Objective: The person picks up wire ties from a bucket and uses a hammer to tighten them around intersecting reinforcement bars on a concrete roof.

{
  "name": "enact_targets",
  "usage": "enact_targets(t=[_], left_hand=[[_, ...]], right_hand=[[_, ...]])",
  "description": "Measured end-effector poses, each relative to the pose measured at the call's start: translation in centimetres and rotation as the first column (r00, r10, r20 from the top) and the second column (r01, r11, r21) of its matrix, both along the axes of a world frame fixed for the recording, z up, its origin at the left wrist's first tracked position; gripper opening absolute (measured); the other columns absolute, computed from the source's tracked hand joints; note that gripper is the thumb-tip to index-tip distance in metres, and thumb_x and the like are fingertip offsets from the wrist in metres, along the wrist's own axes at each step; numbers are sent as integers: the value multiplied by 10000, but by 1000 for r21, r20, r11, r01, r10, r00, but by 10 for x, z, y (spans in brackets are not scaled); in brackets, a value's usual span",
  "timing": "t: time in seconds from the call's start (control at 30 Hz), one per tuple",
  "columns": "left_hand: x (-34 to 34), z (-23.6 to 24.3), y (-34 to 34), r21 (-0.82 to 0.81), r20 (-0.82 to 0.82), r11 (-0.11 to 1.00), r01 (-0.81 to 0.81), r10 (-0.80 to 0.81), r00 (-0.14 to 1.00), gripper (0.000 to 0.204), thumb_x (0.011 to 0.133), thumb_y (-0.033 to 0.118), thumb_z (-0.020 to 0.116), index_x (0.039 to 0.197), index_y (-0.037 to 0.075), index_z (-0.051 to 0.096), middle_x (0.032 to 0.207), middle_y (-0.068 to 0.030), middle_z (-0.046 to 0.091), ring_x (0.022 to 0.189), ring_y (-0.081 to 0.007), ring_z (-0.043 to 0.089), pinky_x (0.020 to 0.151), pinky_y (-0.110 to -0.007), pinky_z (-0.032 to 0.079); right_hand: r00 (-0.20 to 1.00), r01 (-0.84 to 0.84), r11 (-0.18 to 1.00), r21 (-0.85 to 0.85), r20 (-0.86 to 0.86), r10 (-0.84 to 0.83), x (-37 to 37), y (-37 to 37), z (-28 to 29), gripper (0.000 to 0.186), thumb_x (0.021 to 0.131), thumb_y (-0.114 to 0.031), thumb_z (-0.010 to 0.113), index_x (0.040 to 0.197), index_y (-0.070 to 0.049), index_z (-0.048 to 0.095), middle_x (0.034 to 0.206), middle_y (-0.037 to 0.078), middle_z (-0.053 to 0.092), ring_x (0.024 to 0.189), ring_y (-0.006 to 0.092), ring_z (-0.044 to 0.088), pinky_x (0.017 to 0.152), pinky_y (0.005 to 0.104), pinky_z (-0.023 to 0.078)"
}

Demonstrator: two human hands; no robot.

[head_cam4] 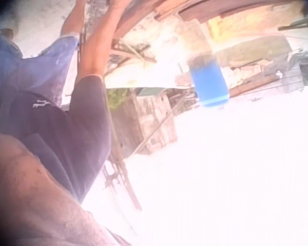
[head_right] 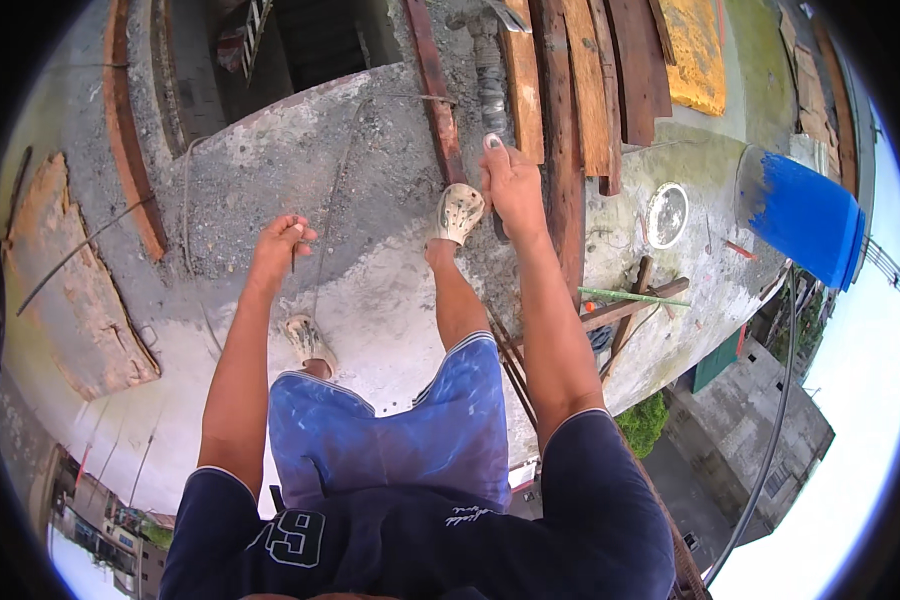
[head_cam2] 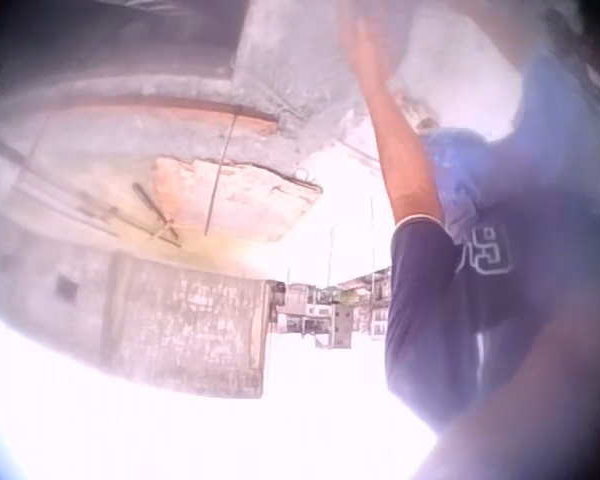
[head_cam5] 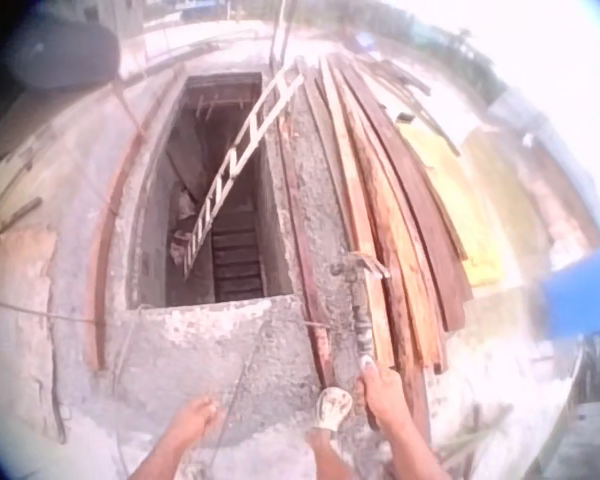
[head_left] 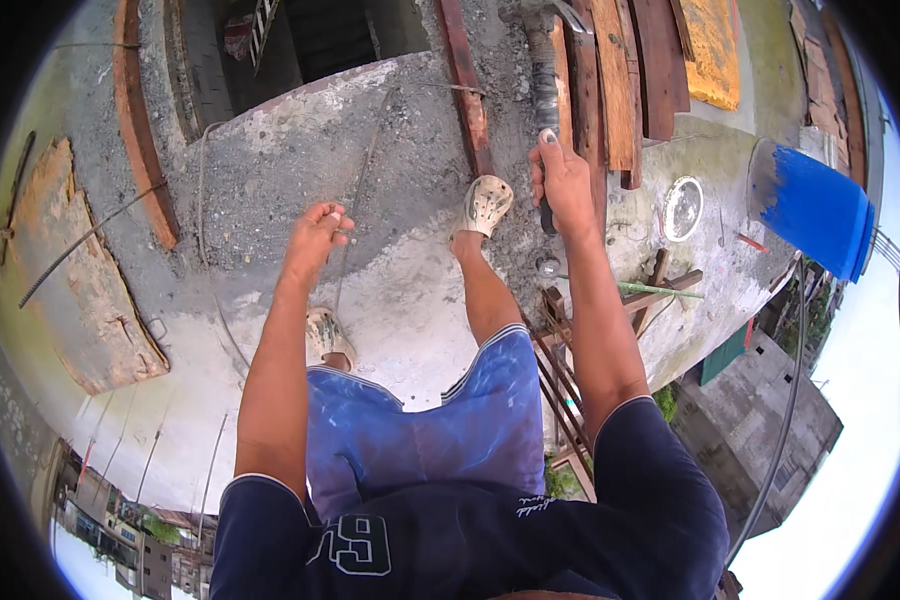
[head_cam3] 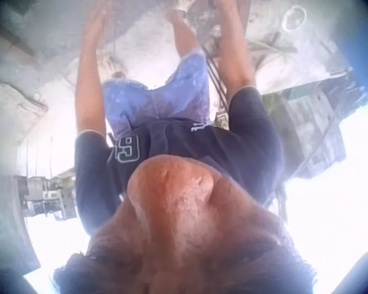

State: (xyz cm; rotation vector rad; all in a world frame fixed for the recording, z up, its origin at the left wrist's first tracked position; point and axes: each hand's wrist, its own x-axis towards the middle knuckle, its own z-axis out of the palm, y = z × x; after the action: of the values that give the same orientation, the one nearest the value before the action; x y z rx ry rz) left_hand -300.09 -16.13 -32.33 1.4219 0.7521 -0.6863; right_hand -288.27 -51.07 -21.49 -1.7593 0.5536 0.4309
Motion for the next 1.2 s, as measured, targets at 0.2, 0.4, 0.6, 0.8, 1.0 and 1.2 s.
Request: enact_targets(t=[0.2,0.4,0.6,0.8,1.0,1.2], left_hand=[[-214,-1,86,388,-53,912,-134,167,984,202,971,125,488,1075,-5,603,846,-65,652,706,-103,547,636,-260,462],[-233,-26,7,426,35,903,-51,40,999,195,974,114,509,1095,1,613,838,-77,657,737,-144,590,706,-296,492],[-258,-10,41,557,-83,830,31,18,996,190,963,120,507,1078,14,615,820,-102,671,769,-202,644,746,-328,501],[-269,-24,39,548,-33,836,26,-10,999,195,974,154,503,1092,42,610,805,-45,659,624,-91,507,597,-268,442],[-216,-32,4,429,-32,903,12,2,999,184,966,129,508,1076,30,618,820,-93,680,739,-182,637,712,-320,497],[-274,4,51,616,-87,786,53,1,996,204,970,145,500,1091,32,618,840,-136,700,766,-249,668,742,-360,510]], right_hand=[[752,61,976,210,633,-184,70,52,43,302,982,-226,621,763,-31,546,572,-4,476,494,90,473,480,262,417],[999,36,799,-600,48,-9,-16,-43,-258,223,838,-168,669,867,52,649,723,121,648,669,206,645,651,317,516],[959,235,968,91,141,-247,44,44,-82,128,848,-137,629,852,-19,580,588,15,497,429,105,464,377,278,388],[693,150,971,188,680,-239,89,59,64,151,917,-92,629,819,-49,523,574,15,456,468,105,443,466,287,429],[944,-207,500,-841,-37,329,-12,-32,-223,218,868,-180,659,814,27,614,657,55,603,575,156,585,622,351,523],[993,101,991,-83,-51,-105,25,79,-80,217,828,-165,656,832,46,605,647,44,595,583,141,565,602,332,496]])
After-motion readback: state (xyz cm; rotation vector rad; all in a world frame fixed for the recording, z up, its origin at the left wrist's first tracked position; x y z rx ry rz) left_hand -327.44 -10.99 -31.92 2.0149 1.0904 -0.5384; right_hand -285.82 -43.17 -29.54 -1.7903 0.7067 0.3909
